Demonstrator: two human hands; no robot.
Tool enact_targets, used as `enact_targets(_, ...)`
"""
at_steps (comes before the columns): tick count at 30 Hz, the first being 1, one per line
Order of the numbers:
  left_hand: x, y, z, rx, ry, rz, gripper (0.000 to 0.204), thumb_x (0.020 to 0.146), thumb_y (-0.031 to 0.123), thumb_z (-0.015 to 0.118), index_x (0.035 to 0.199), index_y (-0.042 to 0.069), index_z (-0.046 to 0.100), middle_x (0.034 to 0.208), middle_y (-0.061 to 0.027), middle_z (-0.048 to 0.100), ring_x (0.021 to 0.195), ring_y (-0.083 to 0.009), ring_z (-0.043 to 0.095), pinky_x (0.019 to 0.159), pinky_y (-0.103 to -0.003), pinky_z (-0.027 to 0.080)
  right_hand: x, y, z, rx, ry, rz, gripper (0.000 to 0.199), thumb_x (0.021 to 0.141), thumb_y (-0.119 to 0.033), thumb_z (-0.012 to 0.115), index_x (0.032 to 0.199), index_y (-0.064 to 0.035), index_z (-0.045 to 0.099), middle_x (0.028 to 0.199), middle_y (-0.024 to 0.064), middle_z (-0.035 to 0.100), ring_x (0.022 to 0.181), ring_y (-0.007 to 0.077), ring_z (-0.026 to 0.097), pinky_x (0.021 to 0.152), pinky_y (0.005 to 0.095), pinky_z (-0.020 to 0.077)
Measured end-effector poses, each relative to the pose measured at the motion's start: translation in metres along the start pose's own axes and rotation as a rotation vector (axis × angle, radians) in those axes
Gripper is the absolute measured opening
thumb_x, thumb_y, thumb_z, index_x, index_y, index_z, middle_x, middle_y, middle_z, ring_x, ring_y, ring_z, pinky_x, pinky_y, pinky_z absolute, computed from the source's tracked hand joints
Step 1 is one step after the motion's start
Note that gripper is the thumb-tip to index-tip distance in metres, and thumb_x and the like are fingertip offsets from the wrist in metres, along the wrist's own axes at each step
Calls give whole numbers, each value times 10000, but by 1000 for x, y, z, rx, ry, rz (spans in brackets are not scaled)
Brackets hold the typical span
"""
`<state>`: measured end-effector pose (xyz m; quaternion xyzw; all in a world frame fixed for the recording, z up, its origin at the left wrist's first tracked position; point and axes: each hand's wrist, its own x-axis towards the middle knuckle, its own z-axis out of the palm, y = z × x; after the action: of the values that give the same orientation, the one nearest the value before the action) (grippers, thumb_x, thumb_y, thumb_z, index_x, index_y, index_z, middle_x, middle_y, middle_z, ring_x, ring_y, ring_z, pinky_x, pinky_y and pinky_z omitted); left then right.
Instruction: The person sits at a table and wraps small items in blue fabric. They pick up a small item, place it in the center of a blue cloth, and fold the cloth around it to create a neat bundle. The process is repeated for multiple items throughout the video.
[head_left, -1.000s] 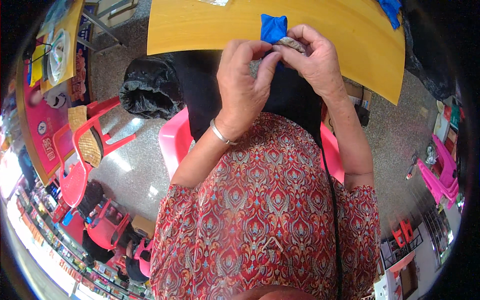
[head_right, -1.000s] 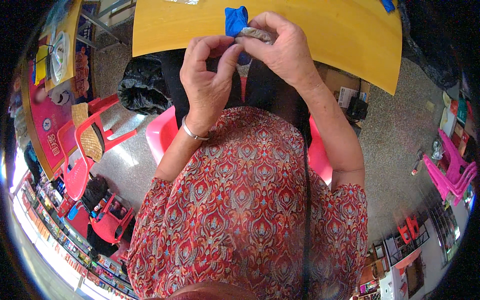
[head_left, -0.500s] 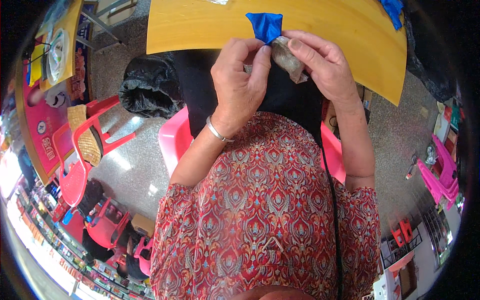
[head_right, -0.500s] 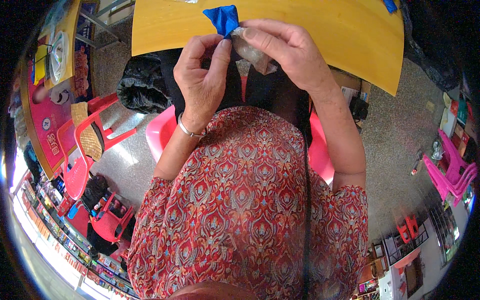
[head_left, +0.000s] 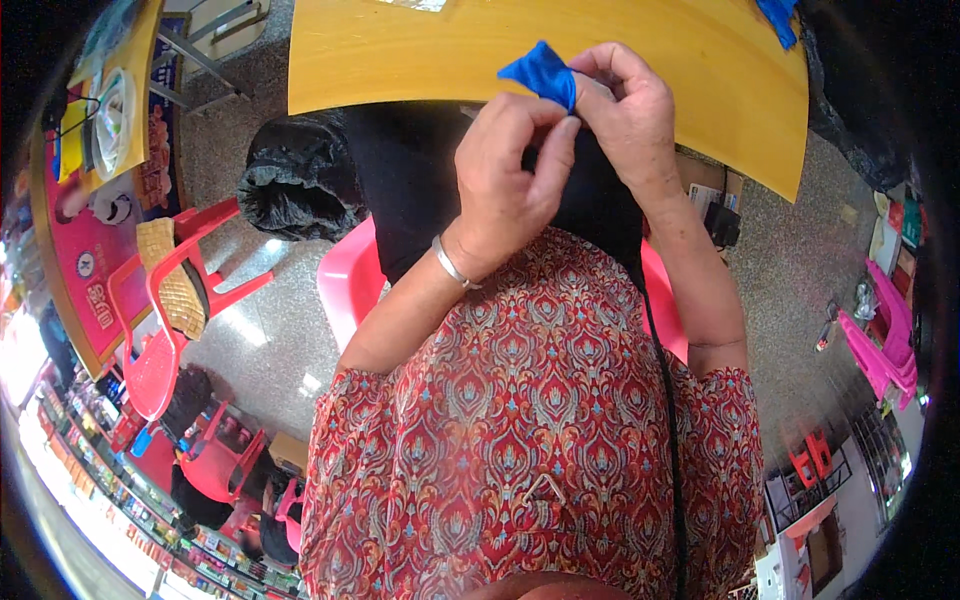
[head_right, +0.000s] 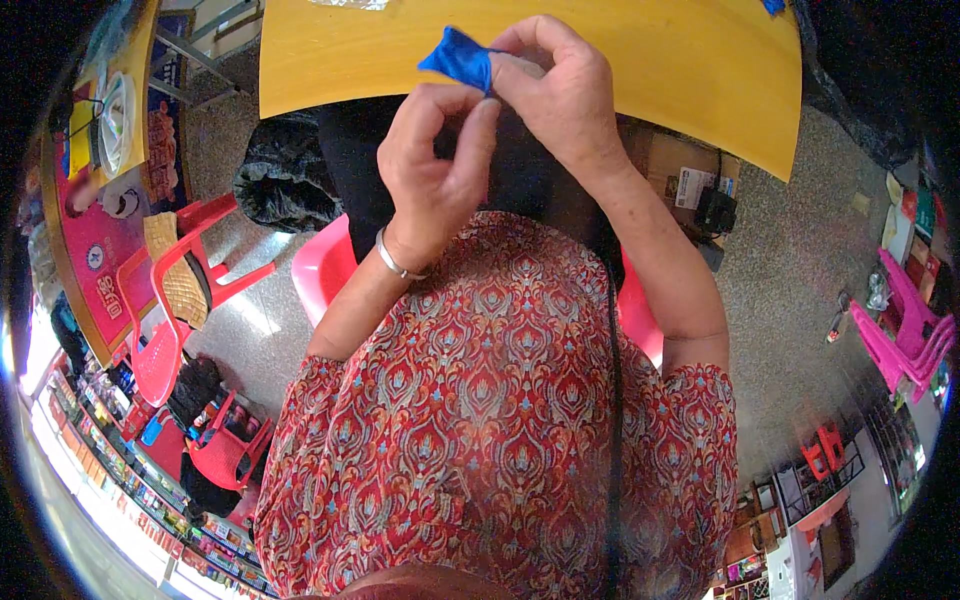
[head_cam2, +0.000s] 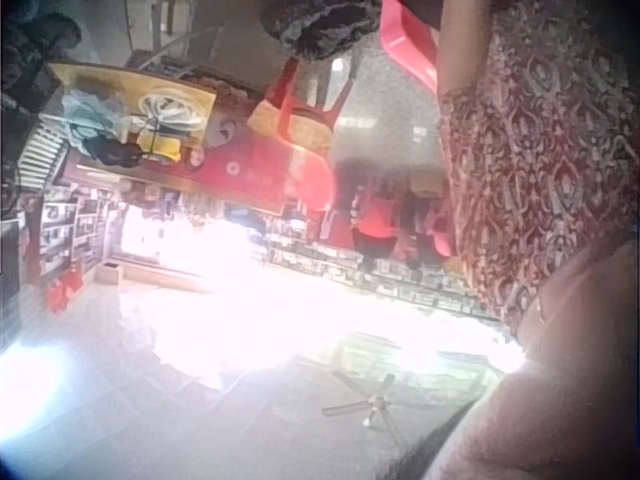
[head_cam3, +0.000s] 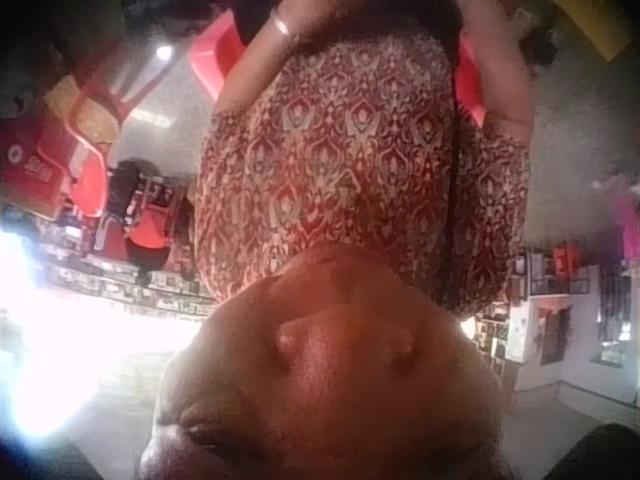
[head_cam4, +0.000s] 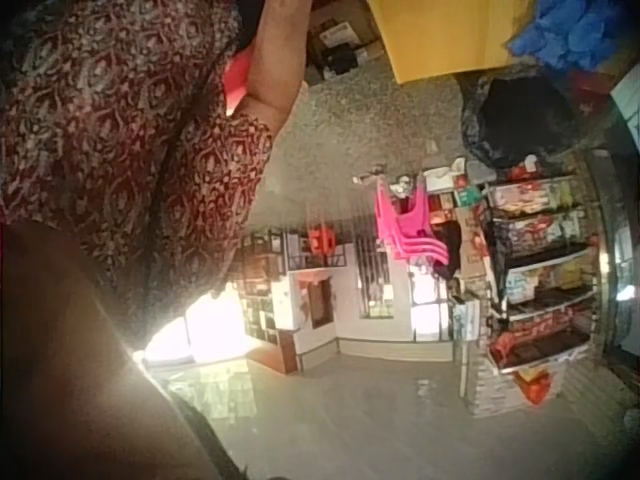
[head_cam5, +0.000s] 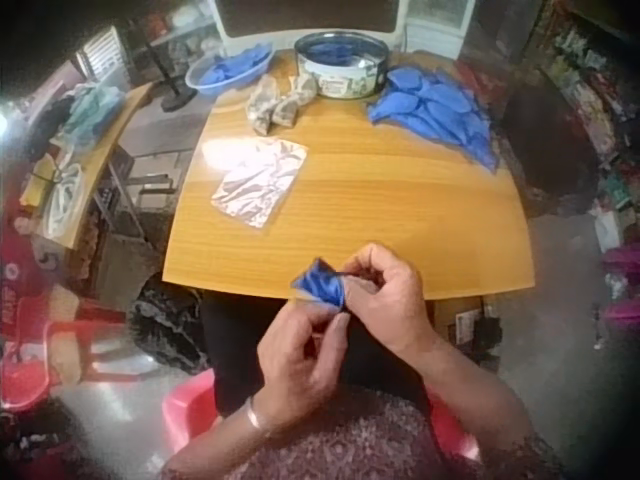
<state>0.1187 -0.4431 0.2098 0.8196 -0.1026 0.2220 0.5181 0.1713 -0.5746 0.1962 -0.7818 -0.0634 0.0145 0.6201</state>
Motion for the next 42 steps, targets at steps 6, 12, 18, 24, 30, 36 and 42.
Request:
enact_targets(6,7,-17,-2,-709,92,-614,223,906,90,591,1102,-9,557,1032,-60,599,908,-136,588,788,-259,496,4,10,-5,153,-15,163,183,821,-145,686,908,-7,603,747,-28,580,654,33,523,567,187,447)
enact_targets(12,11,-13,-9,-978,-94,-802,214,873,80,633,1076,20,601,977,-18,633,865,-78,575,753,-225,468,4,-6,1,-140,-12,-66,241,814,-134,677,1001,4,613,860,10,625,773,81,581,690,226,484)
enact_targets(18,6,-14,-12,-1156,-31,-882,146,881,68,612,1020,24,602,957,-39,645,861,-112,614,764,-273,508,1,-14,-19,410,-344,62,448,812,-62,614,1245,9,520,1142,79,579,1047,140,542,931,274,418)
enact_targets(24,5,-20,-15,-1354,-6,-953,230,921,92,551,1139,20,536,1060,-71,622,968,-175,614,892,-362,492,-11,-32,-23,512,-339,29,553,815,-26,617,1334,3,429,1284,108,498,1115,157,516,950,288,415)
enact_targets(30,0,-7,-15,-1272,-92,-937,316,891,82,598,1188,23,508,1051,-64,637,957,-146,617,857,-315,505,-14,-16,-25,-21,-118,-267,320,793,-21,659,1110,-56,627,1017,48,619,894,122,613,748,242,497)
enact_targets(36,-3,-8,-6,-1232,-136,-903,354,875,58,616,1210,36,503,1076,-58,636,961,-143,622,834,-290,518,-14,-29,-17,-76,-65,-282,264,764,-41,683,1025,-58,648,996,77,628,892,165,631,755,268,503)
enact_targets(42,-3,2,-8,-1225,-95,-922,302,878,56,607,1168,32,529,1078,-70,631,946,-158,628,824,-324,540,-17,-35,-5,11,-54,-116,300,782,-54,711,1069,-30,624,1069,65,620,1010,130,580,828,249,478)
